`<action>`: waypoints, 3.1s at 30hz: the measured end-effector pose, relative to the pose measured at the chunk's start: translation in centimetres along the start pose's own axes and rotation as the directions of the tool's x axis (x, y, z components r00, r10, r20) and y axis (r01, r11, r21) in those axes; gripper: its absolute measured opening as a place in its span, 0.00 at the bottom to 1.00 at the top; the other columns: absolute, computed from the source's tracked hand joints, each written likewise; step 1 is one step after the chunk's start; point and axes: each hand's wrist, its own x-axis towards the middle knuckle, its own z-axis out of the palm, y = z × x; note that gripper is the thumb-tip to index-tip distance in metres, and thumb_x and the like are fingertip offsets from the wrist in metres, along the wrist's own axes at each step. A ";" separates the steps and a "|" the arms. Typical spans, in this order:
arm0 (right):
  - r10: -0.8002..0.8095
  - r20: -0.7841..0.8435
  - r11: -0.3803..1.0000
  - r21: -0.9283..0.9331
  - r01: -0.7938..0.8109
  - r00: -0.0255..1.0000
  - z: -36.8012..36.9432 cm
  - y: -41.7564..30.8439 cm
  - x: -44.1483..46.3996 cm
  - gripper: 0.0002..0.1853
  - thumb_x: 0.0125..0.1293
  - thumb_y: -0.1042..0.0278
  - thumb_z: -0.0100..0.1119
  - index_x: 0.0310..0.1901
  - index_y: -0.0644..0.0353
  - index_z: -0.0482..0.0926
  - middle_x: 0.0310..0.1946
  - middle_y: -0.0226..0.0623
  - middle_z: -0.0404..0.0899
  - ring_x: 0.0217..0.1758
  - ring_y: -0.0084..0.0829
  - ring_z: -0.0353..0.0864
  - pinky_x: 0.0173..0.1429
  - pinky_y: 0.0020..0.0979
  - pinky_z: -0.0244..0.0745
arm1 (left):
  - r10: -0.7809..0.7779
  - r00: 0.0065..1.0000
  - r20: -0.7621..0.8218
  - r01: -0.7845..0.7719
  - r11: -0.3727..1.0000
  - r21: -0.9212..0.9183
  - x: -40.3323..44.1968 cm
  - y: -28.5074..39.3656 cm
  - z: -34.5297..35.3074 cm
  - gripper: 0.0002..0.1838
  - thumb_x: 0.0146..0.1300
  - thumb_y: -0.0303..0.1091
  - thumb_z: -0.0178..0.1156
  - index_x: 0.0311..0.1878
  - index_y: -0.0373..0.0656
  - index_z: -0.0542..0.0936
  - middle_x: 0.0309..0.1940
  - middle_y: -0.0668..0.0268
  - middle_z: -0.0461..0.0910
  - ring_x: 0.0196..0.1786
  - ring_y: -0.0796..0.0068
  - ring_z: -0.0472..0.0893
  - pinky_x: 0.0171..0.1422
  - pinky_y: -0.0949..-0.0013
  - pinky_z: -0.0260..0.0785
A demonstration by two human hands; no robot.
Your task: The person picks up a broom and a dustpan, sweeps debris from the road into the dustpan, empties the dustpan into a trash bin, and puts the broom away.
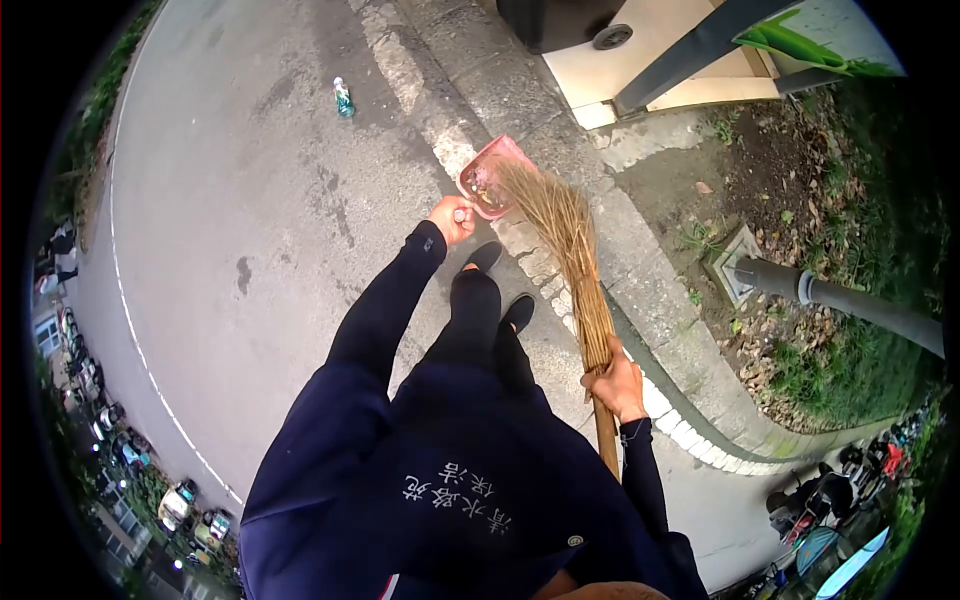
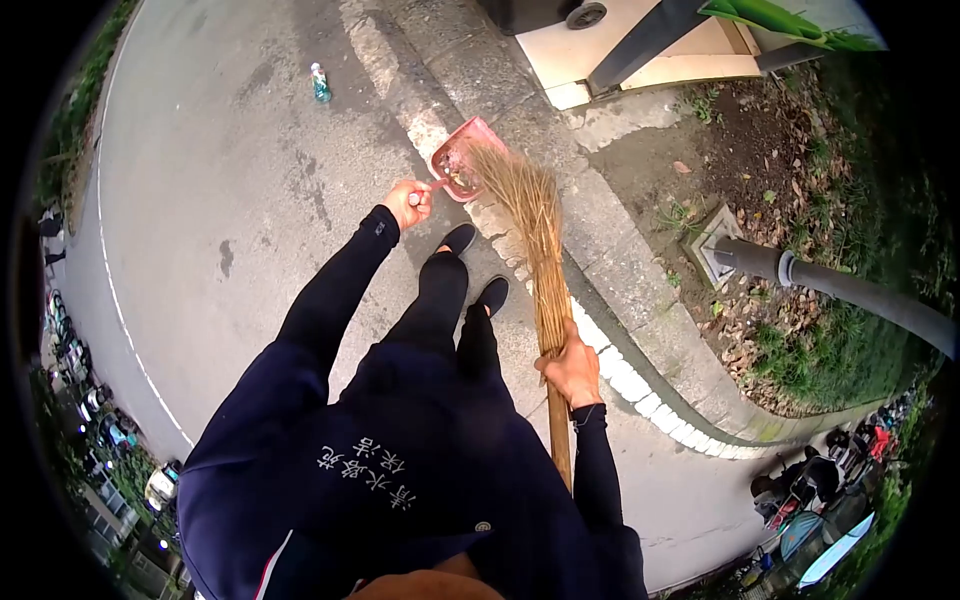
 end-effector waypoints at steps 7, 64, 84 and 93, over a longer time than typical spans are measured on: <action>-0.029 -0.065 0.953 0.299 0.047 0.997 4.6 -0.5 2.4 0.47 0.41 0.66 0.73 0.68 0.64 0.69 0.33 0.43 0.87 0.37 0.37 0.87 0.46 0.34 0.80 | 0.099 0.994 -0.048 -0.104 0.985 -0.136 -5.3 6.5 -7.9 0.07 0.61 0.21 0.53 0.29 0.39 0.68 0.20 0.67 0.66 0.21 0.76 0.67 0.23 0.74 0.55; 0.125 0.136 0.883 0.437 -0.173 0.983 31.4 -25.6 3.9 0.35 0.43 0.65 0.72 0.58 0.61 0.75 0.34 0.45 0.87 0.36 0.39 0.87 0.45 0.36 0.81 | -0.178 0.937 -0.301 0.207 0.976 0.069 -12.3 30.3 -33.8 0.10 0.64 0.29 0.55 0.26 0.43 0.70 0.16 0.68 0.69 0.16 0.75 0.67 0.20 0.73 0.54; 0.265 -0.011 0.935 0.249 -0.254 0.964 37.6 -26.3 0.7 0.39 0.43 0.62 0.74 0.61 0.60 0.75 0.34 0.45 0.87 0.36 0.39 0.88 0.45 0.35 0.82 | -0.071 0.911 -0.406 0.267 0.852 0.450 -10.9 33.1 -28.3 0.07 0.64 0.29 0.56 0.30 0.45 0.71 0.17 0.70 0.72 0.17 0.76 0.70 0.22 0.72 0.59; 0.228 0.037 0.712 0.675 -0.193 0.973 25.8 -27.3 -0.7 0.34 0.47 0.76 0.70 0.60 0.65 0.73 0.32 0.38 0.86 0.32 0.29 0.87 0.37 0.30 0.81 | -0.103 0.933 -0.345 0.175 0.967 0.184 -15.5 34.3 -33.5 0.08 0.63 0.29 0.57 0.29 0.44 0.69 0.17 0.68 0.71 0.17 0.75 0.69 0.21 0.73 0.55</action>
